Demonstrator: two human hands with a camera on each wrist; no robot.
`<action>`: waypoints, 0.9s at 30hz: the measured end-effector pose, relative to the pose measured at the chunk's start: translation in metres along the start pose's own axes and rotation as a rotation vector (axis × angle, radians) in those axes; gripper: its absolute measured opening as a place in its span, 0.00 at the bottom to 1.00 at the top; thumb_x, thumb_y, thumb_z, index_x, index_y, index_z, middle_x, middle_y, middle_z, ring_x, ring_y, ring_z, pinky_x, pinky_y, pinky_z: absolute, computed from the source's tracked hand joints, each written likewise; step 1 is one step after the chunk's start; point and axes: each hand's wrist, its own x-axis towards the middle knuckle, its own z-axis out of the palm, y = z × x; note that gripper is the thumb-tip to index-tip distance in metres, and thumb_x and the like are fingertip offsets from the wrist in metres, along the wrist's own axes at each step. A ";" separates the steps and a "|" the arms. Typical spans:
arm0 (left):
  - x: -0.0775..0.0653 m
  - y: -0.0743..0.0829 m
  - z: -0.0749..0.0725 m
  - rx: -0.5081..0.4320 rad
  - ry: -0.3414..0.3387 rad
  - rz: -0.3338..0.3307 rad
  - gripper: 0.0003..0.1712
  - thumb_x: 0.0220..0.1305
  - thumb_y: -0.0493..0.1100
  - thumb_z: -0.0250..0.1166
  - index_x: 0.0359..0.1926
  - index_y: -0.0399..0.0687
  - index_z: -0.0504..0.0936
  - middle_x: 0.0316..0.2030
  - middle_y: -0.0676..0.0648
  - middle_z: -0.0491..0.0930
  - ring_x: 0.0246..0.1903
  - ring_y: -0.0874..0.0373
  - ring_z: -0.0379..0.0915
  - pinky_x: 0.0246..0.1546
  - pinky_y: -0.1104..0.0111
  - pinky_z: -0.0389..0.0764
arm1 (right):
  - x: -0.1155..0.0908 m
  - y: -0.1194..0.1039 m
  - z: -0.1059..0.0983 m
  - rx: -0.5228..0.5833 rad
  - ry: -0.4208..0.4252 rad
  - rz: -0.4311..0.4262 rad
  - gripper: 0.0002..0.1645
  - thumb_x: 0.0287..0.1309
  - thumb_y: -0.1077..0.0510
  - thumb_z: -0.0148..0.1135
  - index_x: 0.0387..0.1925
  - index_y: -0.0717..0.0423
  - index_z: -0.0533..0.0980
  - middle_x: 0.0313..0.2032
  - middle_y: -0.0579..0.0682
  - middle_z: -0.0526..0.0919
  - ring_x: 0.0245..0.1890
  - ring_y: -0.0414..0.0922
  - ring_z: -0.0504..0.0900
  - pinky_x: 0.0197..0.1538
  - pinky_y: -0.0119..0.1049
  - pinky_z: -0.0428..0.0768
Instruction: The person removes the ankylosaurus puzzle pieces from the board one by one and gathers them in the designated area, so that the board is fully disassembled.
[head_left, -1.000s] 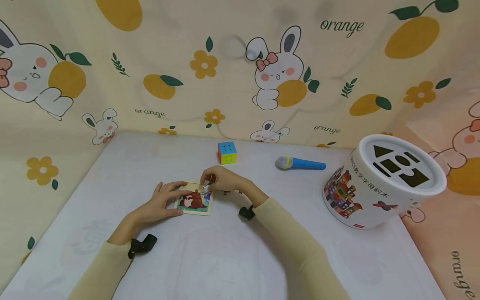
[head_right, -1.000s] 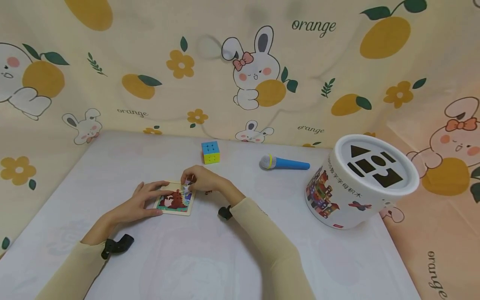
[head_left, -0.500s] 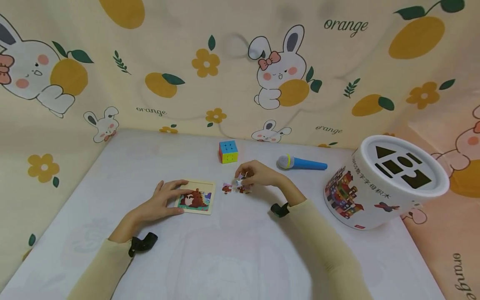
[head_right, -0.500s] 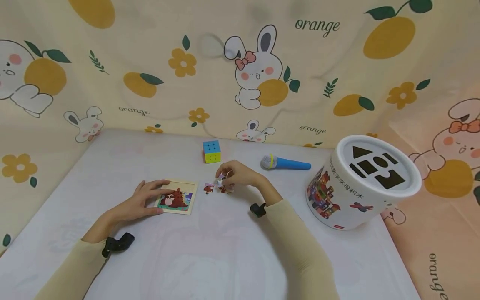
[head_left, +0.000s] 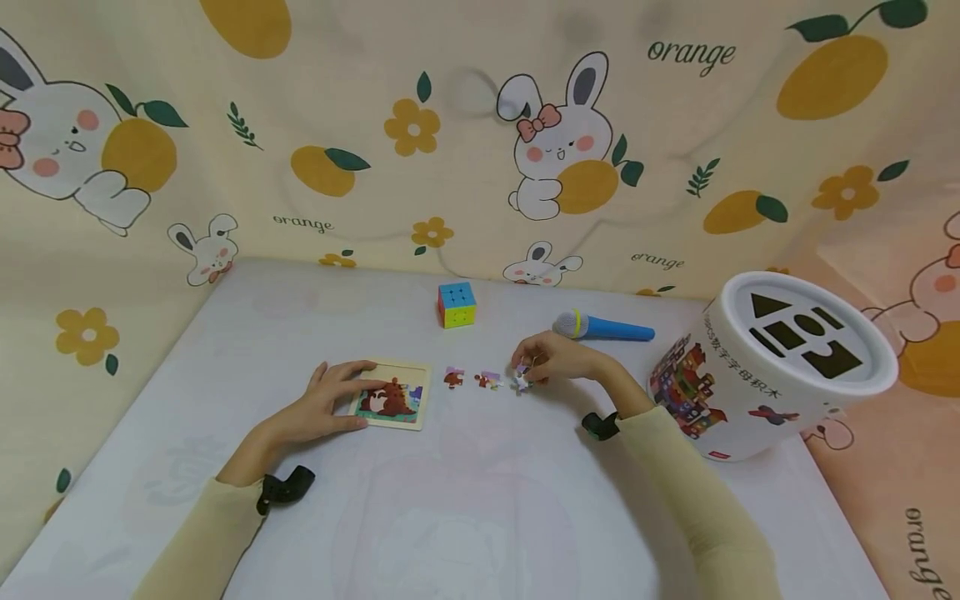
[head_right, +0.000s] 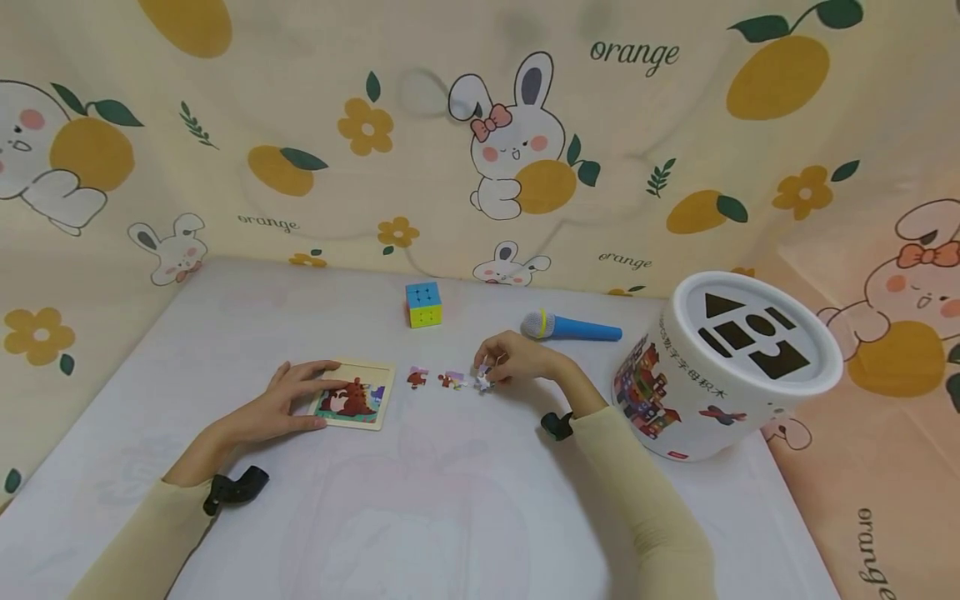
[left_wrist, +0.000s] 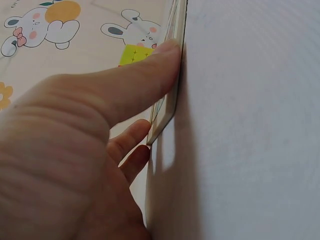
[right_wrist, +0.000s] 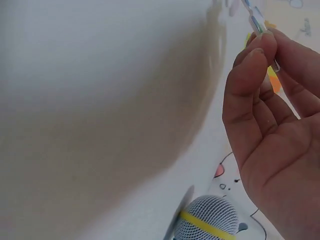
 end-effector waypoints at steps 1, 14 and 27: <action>0.000 0.000 0.000 0.001 0.000 -0.001 0.33 0.59 0.46 0.72 0.65 0.45 0.76 0.71 0.37 0.59 0.71 0.36 0.49 0.65 0.33 0.26 | -0.002 0.000 0.000 -0.005 -0.005 0.004 0.13 0.60 0.69 0.62 0.47 0.67 0.80 0.31 0.53 0.79 0.26 0.46 0.76 0.33 0.39 0.79; -0.001 0.001 0.001 0.011 0.020 0.011 0.32 0.58 0.45 0.73 0.64 0.45 0.77 0.70 0.35 0.60 0.70 0.36 0.51 0.64 0.32 0.28 | 0.002 0.008 0.008 -0.010 0.013 0.008 0.13 0.61 0.70 0.62 0.47 0.66 0.80 0.30 0.51 0.76 0.27 0.45 0.77 0.33 0.34 0.79; -0.001 0.000 0.000 0.006 0.017 0.012 0.32 0.59 0.45 0.72 0.64 0.45 0.77 0.70 0.35 0.60 0.70 0.35 0.50 0.64 0.31 0.28 | 0.005 0.005 0.008 -0.062 0.074 0.000 0.07 0.60 0.69 0.64 0.41 0.68 0.81 0.27 0.52 0.77 0.26 0.46 0.74 0.30 0.34 0.76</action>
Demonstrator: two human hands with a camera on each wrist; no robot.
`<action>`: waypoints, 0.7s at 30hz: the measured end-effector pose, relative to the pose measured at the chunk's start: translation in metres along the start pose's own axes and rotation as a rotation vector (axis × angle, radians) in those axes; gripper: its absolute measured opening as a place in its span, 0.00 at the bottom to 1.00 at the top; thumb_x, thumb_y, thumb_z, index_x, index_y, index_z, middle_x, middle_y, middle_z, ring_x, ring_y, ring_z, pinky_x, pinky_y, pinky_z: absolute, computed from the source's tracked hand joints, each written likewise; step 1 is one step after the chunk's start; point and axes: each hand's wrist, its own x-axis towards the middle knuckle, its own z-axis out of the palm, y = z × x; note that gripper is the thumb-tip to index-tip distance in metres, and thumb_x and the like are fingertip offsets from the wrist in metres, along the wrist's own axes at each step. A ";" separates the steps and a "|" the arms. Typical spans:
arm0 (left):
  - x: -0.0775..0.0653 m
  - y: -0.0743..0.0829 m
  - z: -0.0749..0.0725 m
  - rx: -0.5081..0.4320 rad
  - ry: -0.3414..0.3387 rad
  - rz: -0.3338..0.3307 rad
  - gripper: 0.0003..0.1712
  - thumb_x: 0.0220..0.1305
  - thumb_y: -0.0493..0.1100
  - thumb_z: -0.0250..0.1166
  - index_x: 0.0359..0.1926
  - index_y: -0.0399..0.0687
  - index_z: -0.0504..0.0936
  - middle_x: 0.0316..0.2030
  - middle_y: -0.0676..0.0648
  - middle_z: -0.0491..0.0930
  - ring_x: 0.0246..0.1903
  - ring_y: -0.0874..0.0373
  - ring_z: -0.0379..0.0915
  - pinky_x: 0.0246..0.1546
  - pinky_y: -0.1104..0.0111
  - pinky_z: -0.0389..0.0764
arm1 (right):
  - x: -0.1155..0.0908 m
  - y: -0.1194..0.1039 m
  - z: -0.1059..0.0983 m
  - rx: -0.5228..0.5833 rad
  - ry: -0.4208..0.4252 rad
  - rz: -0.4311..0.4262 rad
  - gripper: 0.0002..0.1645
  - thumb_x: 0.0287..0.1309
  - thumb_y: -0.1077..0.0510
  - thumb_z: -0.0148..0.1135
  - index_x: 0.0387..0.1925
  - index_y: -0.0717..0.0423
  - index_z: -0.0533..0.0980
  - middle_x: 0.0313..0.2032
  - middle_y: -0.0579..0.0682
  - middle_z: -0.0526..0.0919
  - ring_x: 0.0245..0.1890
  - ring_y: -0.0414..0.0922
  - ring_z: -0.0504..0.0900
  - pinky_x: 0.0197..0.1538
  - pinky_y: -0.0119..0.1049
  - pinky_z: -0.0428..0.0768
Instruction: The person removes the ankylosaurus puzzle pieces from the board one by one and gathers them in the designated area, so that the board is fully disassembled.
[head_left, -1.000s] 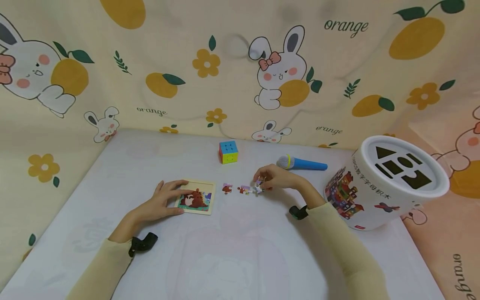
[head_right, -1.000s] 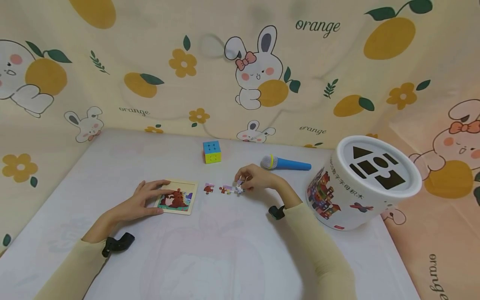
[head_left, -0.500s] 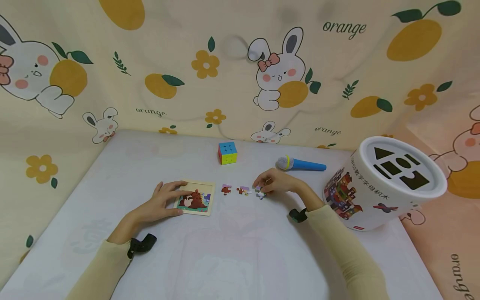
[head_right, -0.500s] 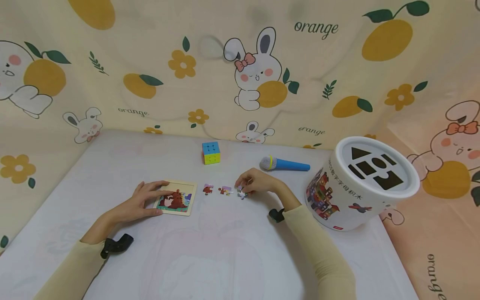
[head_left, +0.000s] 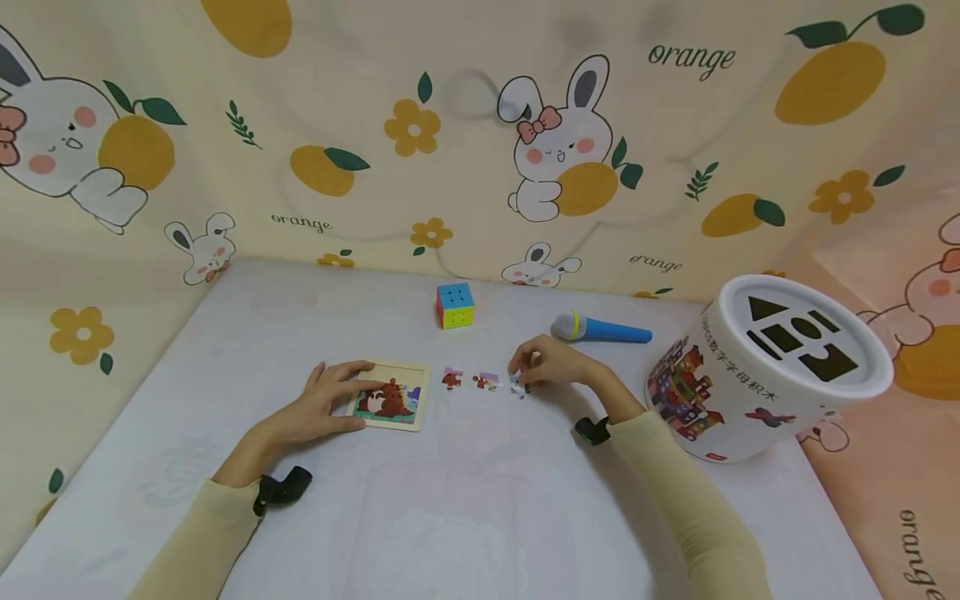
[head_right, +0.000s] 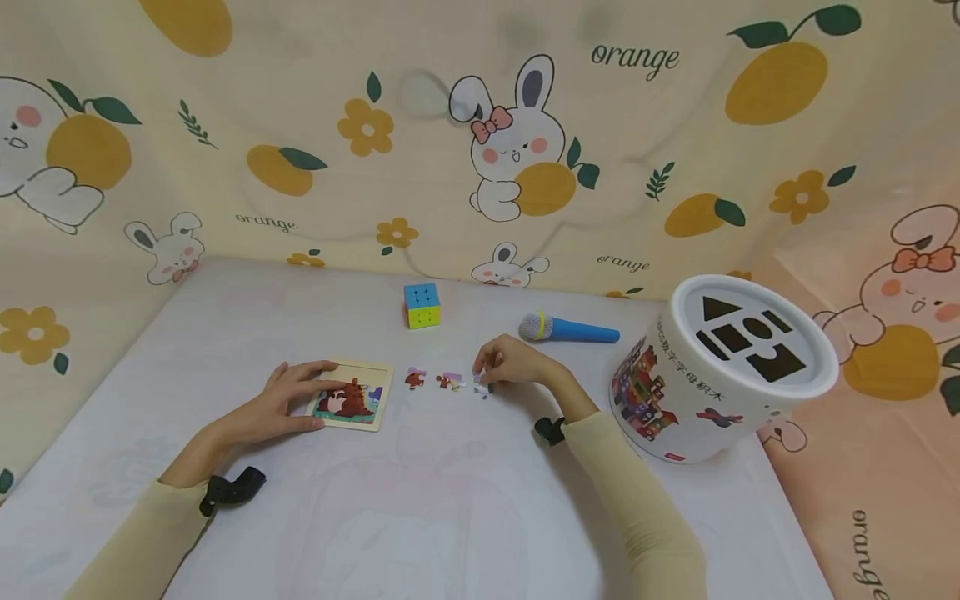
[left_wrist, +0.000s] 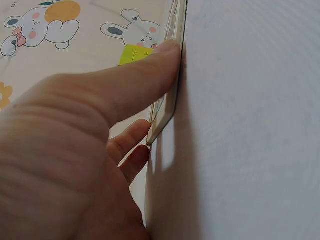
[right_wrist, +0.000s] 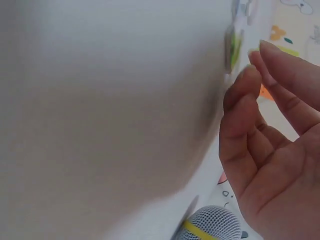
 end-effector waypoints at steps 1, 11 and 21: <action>0.000 -0.001 0.000 0.002 -0.001 0.000 0.32 0.59 0.45 0.73 0.64 0.45 0.77 0.70 0.35 0.60 0.70 0.36 0.50 0.64 0.31 0.28 | 0.001 -0.001 0.000 -0.014 0.008 -0.002 0.07 0.61 0.69 0.63 0.41 0.68 0.81 0.27 0.52 0.77 0.27 0.45 0.73 0.31 0.33 0.75; 0.001 -0.004 0.002 -0.009 0.000 -0.011 0.33 0.57 0.45 0.73 0.64 0.45 0.77 0.70 0.36 0.60 0.70 0.36 0.50 0.64 0.32 0.27 | 0.032 -0.031 0.012 -0.095 0.034 -0.101 0.08 0.61 0.67 0.62 0.41 0.66 0.81 0.29 0.49 0.77 0.31 0.45 0.76 0.36 0.34 0.76; 0.001 -0.004 0.002 -0.013 0.000 -0.011 0.36 0.60 0.47 0.72 0.67 0.42 0.72 0.71 0.35 0.59 0.70 0.34 0.49 0.64 0.31 0.27 | 0.079 -0.073 0.053 -0.095 -0.045 -0.124 0.13 0.62 0.65 0.65 0.49 0.64 0.81 0.37 0.51 0.82 0.37 0.47 0.79 0.39 0.31 0.80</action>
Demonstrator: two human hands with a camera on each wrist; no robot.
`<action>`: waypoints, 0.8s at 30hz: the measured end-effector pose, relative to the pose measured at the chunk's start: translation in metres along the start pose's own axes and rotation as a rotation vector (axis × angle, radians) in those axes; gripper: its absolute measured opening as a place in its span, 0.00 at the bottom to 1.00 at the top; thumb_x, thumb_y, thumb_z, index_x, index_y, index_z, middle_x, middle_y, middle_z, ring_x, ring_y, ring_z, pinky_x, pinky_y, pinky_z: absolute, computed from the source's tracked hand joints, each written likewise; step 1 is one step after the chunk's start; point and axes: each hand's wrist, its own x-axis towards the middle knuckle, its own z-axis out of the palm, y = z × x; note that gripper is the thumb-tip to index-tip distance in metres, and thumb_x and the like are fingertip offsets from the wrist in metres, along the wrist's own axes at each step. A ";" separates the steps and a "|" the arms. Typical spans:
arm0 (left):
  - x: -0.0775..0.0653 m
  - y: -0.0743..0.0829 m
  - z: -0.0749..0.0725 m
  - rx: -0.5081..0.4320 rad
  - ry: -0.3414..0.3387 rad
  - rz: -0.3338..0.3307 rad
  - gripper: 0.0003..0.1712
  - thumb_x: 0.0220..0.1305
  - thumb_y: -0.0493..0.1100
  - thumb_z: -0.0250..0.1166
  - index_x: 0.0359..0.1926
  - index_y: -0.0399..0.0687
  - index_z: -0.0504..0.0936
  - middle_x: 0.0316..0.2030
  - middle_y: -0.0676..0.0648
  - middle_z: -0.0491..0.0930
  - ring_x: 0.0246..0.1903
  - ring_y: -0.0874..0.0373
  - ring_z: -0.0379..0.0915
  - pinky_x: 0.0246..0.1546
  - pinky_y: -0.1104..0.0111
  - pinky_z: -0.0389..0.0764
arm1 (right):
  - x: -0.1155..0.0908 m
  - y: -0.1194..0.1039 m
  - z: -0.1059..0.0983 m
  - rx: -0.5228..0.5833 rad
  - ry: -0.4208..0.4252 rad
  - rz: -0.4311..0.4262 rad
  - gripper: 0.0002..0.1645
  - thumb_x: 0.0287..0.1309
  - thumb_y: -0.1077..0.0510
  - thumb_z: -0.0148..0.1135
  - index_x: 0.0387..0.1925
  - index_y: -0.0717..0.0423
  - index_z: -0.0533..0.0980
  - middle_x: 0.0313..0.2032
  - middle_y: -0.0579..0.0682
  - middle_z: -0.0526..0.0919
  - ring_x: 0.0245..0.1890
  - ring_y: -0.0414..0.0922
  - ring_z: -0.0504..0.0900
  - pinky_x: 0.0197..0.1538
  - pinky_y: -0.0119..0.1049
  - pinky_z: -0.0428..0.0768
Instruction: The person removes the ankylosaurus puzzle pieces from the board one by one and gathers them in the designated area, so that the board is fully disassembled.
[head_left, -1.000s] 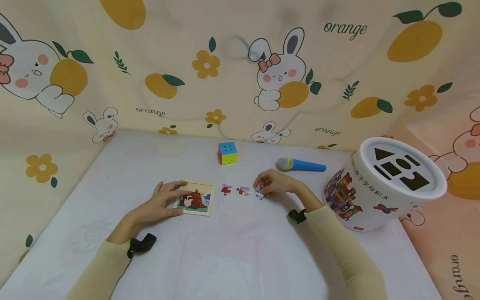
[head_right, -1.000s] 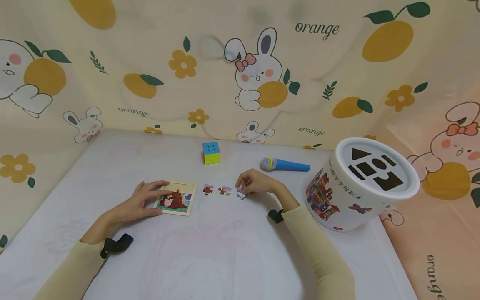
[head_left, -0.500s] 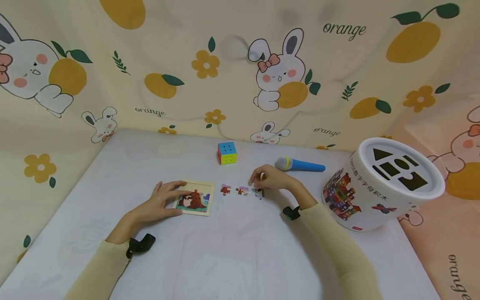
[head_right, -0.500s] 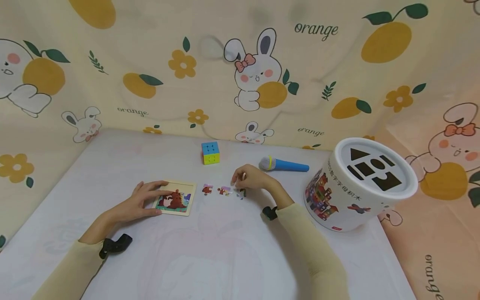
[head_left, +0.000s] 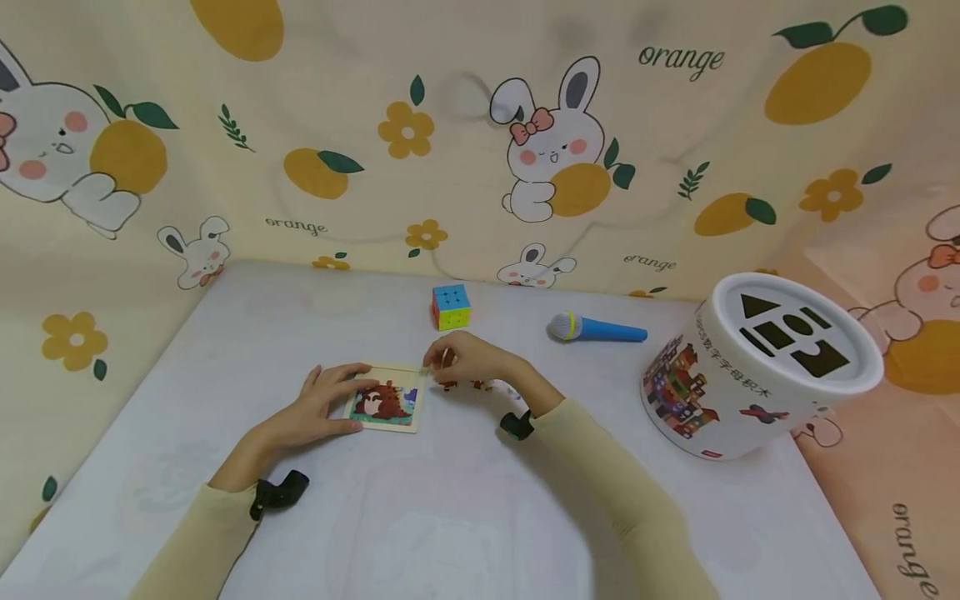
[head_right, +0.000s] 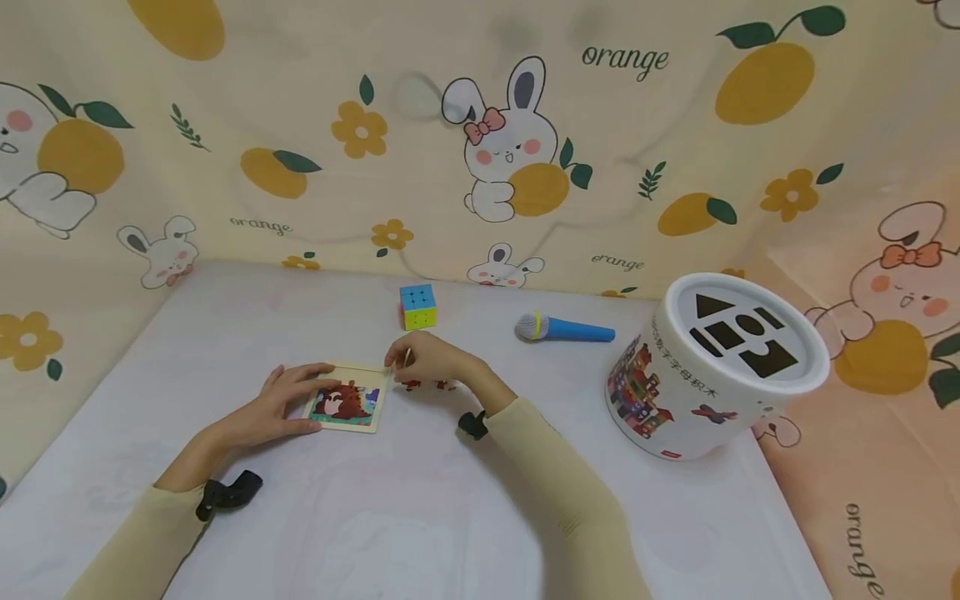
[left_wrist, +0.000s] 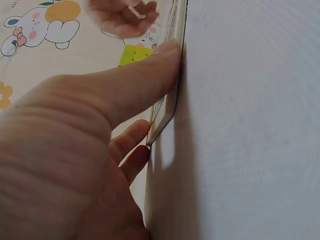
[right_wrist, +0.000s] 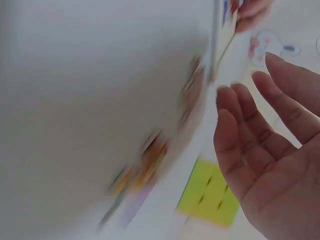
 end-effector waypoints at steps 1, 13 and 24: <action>-0.001 0.000 -0.001 -0.001 -0.002 -0.002 0.38 0.60 0.47 0.72 0.69 0.41 0.70 0.71 0.35 0.59 0.71 0.34 0.49 0.64 0.31 0.27 | 0.006 -0.005 0.003 -0.003 -0.012 -0.007 0.14 0.62 0.65 0.65 0.49 0.64 0.81 0.38 0.52 0.83 0.38 0.46 0.80 0.41 0.31 0.80; -0.001 -0.001 -0.002 -0.020 -0.009 0.006 0.47 0.61 0.46 0.71 0.74 0.37 0.60 0.72 0.36 0.57 0.72 0.36 0.47 0.64 0.32 0.25 | 0.054 -0.048 0.046 -0.093 -0.035 0.010 0.15 0.59 0.63 0.70 0.48 0.63 0.83 0.39 0.50 0.84 0.38 0.40 0.78 0.42 0.26 0.77; -0.002 -0.002 -0.001 -0.020 -0.002 -0.018 0.47 0.62 0.47 0.71 0.74 0.35 0.58 0.72 0.31 0.56 0.72 0.33 0.45 0.65 0.33 0.26 | 0.062 -0.065 0.075 -0.130 0.158 0.253 0.12 0.53 0.55 0.76 0.31 0.56 0.80 0.28 0.44 0.77 0.28 0.40 0.73 0.30 0.29 0.70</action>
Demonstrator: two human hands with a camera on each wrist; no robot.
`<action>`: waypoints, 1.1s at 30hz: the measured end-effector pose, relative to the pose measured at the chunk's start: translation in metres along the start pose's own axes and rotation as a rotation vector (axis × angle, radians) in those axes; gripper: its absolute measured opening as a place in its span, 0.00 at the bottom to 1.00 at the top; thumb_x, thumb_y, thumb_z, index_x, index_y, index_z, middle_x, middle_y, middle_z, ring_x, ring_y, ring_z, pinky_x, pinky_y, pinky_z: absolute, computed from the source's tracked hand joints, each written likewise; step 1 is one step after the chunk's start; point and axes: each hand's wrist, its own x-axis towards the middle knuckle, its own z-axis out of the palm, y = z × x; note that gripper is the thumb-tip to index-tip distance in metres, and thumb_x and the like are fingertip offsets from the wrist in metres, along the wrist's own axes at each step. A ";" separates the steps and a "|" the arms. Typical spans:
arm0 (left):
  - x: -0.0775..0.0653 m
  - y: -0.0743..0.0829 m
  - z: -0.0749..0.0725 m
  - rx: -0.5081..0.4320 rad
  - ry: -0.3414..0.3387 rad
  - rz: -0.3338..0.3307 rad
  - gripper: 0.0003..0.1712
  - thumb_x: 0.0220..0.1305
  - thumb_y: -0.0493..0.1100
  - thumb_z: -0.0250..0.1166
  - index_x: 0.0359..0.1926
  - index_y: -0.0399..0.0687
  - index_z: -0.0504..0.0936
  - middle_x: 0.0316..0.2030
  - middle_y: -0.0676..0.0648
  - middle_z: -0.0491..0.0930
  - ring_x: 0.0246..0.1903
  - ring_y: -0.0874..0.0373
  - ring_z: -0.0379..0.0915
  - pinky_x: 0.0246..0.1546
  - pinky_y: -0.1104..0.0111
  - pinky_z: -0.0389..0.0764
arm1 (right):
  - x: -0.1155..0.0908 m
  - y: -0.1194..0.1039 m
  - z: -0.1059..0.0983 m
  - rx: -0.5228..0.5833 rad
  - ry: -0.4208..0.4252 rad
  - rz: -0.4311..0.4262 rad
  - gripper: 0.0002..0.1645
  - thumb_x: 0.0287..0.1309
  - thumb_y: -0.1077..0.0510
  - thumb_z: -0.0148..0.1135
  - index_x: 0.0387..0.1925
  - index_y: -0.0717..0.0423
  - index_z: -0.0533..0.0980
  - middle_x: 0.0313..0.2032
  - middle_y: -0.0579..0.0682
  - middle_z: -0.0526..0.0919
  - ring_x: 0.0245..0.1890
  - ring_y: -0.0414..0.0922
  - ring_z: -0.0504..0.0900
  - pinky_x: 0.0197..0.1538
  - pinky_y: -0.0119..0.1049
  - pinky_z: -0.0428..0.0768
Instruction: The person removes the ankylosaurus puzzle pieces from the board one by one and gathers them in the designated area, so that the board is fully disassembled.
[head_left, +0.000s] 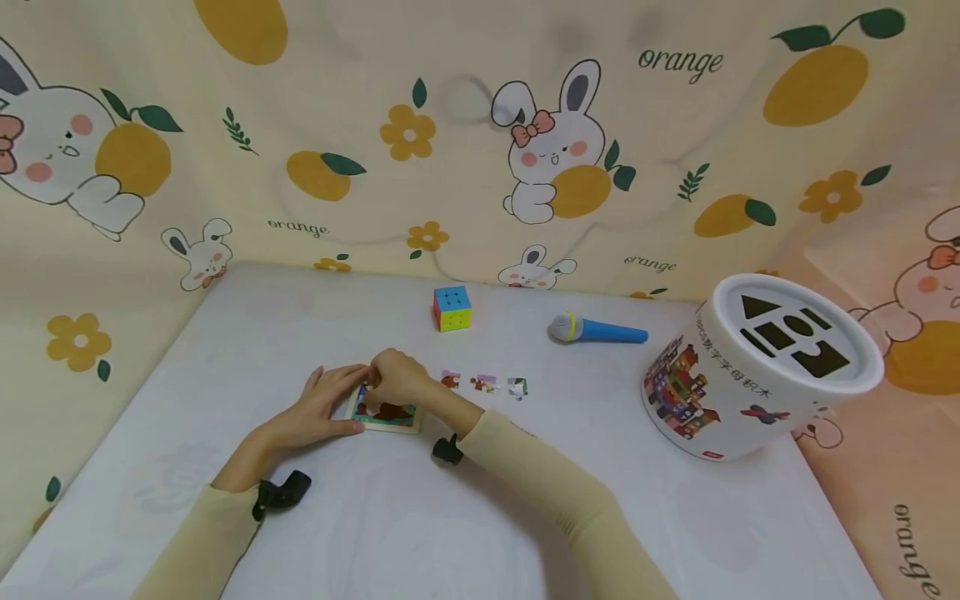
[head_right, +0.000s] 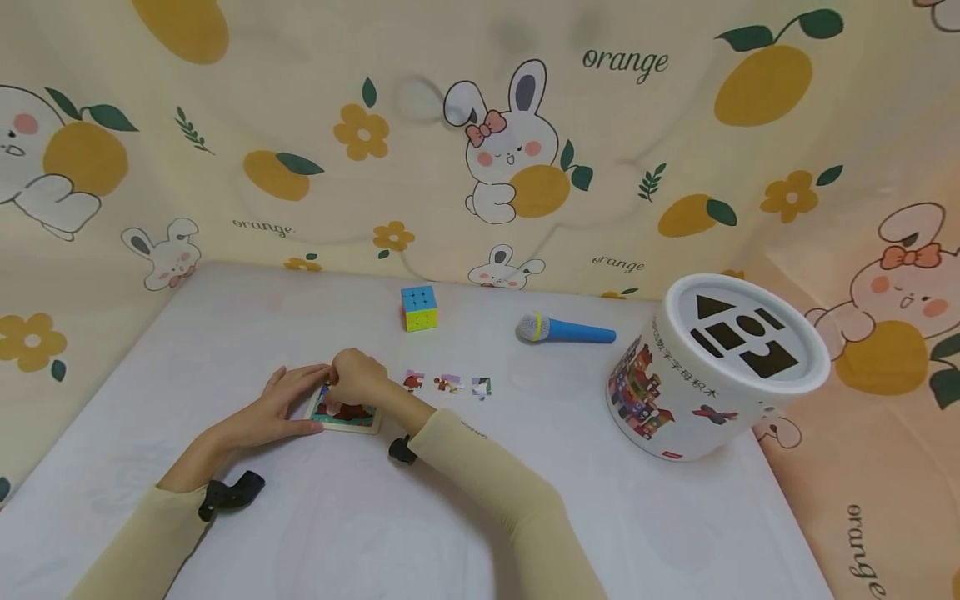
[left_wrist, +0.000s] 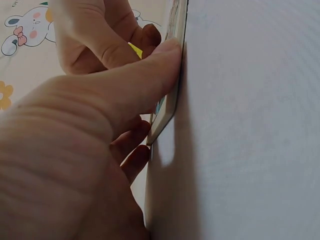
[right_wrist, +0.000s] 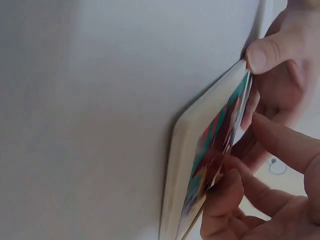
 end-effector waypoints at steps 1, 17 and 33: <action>0.000 0.000 0.000 -0.003 0.000 -0.001 0.47 0.62 0.47 0.71 0.74 0.34 0.58 0.72 0.31 0.56 0.72 0.33 0.45 0.65 0.33 0.26 | -0.001 -0.001 0.001 0.008 -0.001 0.011 0.12 0.52 0.55 0.76 0.30 0.55 0.79 0.28 0.44 0.77 0.28 0.40 0.73 0.30 0.30 0.70; 0.000 0.001 0.000 -0.007 -0.001 0.005 0.46 0.62 0.47 0.71 0.74 0.37 0.59 0.72 0.33 0.56 0.72 0.34 0.45 0.65 0.33 0.26 | -0.001 -0.002 0.008 0.020 0.042 0.074 0.12 0.55 0.55 0.74 0.32 0.54 0.78 0.30 0.44 0.77 0.28 0.41 0.74 0.30 0.31 0.71; -0.001 -0.002 0.000 0.001 0.003 0.006 0.48 0.60 0.47 0.72 0.75 0.37 0.58 0.72 0.33 0.56 0.72 0.35 0.46 0.65 0.33 0.26 | -0.002 0.007 0.001 0.339 -0.040 0.014 0.11 0.65 0.62 0.60 0.36 0.68 0.83 0.19 0.47 0.74 0.17 0.37 0.68 0.21 0.27 0.66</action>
